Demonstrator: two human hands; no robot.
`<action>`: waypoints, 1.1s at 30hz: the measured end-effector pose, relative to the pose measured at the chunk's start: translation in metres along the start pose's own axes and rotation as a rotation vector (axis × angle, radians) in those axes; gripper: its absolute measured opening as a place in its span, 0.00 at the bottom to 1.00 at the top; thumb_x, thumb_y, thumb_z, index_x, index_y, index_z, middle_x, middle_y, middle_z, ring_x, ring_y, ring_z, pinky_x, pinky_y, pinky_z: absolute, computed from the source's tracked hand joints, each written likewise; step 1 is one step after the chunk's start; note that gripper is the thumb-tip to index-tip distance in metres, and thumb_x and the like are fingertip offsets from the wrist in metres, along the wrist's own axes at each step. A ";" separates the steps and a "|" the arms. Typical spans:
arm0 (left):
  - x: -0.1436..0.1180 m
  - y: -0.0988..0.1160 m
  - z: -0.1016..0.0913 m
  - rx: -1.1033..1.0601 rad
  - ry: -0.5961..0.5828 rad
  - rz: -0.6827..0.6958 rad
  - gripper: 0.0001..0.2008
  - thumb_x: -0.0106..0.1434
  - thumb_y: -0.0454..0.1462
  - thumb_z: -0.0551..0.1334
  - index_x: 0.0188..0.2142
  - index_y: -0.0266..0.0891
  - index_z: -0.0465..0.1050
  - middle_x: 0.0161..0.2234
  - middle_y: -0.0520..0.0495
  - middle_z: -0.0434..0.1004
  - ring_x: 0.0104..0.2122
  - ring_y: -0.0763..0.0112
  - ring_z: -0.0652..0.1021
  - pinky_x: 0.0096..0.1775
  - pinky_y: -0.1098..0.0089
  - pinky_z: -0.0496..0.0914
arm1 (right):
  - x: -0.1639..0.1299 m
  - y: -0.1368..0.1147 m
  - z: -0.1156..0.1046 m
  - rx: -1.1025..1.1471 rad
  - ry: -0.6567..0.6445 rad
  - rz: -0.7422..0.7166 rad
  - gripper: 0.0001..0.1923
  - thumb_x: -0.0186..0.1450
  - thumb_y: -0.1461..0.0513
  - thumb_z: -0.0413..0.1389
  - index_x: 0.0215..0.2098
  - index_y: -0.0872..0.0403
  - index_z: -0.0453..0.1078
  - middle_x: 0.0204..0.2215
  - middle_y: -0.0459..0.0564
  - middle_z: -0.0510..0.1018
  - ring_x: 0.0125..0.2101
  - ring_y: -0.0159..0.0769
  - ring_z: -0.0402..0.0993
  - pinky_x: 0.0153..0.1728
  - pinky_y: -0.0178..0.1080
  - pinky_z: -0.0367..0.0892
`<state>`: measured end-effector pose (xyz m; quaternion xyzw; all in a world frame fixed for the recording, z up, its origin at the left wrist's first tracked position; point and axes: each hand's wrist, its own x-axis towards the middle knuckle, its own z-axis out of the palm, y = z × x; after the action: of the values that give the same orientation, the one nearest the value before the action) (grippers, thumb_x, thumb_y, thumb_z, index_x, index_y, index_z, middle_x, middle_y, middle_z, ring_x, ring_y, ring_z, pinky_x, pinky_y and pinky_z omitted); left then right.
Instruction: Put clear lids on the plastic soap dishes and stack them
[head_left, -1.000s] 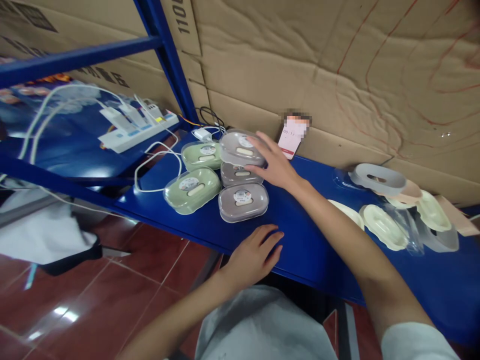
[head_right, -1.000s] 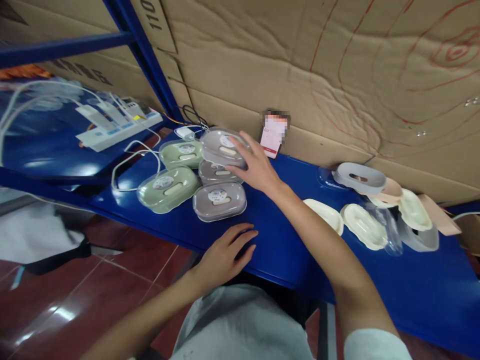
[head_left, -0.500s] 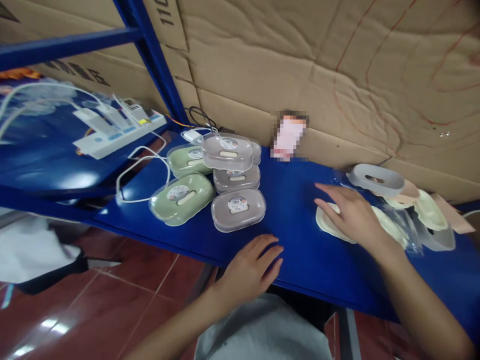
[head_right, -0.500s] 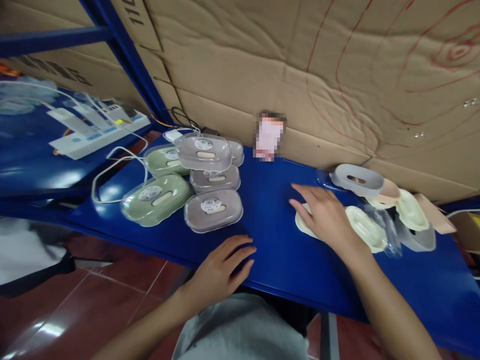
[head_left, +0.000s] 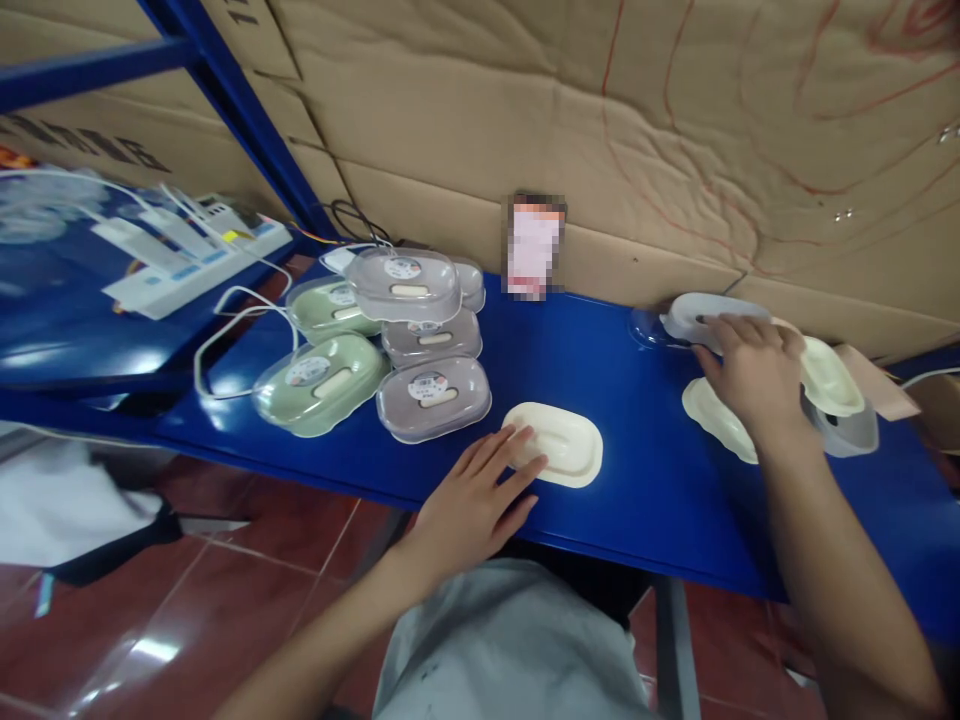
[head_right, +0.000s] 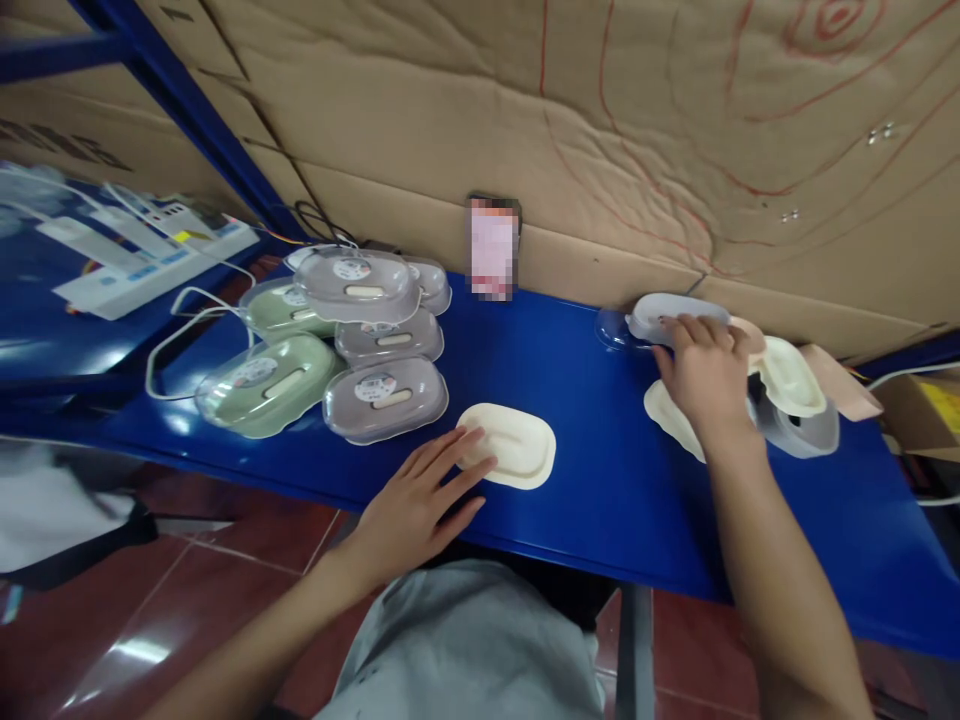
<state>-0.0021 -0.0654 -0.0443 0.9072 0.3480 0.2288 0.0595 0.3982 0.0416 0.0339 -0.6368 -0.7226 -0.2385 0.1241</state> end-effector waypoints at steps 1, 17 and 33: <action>0.000 0.000 0.001 -0.014 0.015 -0.001 0.21 0.78 0.38 0.60 0.68 0.41 0.69 0.71 0.36 0.68 0.70 0.45 0.70 0.65 0.43 0.74 | 0.002 0.008 0.004 -0.007 -0.004 -0.011 0.19 0.79 0.57 0.52 0.55 0.61 0.79 0.50 0.68 0.85 0.52 0.58 0.81 0.56 0.59 0.67; -0.003 -0.002 0.005 -0.115 0.209 -0.134 0.20 0.75 0.34 0.65 0.65 0.43 0.69 0.71 0.32 0.65 0.70 0.48 0.72 0.63 0.48 0.78 | -0.111 -0.163 -0.044 0.587 -0.052 -0.451 0.15 0.74 0.70 0.58 0.58 0.56 0.77 0.52 0.55 0.85 0.53 0.45 0.81 0.58 0.52 0.72; -0.003 -0.001 0.006 -0.110 0.221 -0.161 0.13 0.76 0.37 0.65 0.57 0.40 0.71 0.69 0.31 0.68 0.65 0.49 0.76 0.60 0.50 0.81 | -0.019 -0.060 0.021 0.192 -0.210 0.013 0.32 0.76 0.58 0.51 0.73 0.69 0.61 0.69 0.78 0.68 0.70 0.68 0.64 0.68 0.74 0.58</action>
<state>-0.0020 -0.0660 -0.0513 0.8410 0.4111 0.3403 0.0888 0.3450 0.0316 -0.0043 -0.6483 -0.7469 -0.0993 0.1097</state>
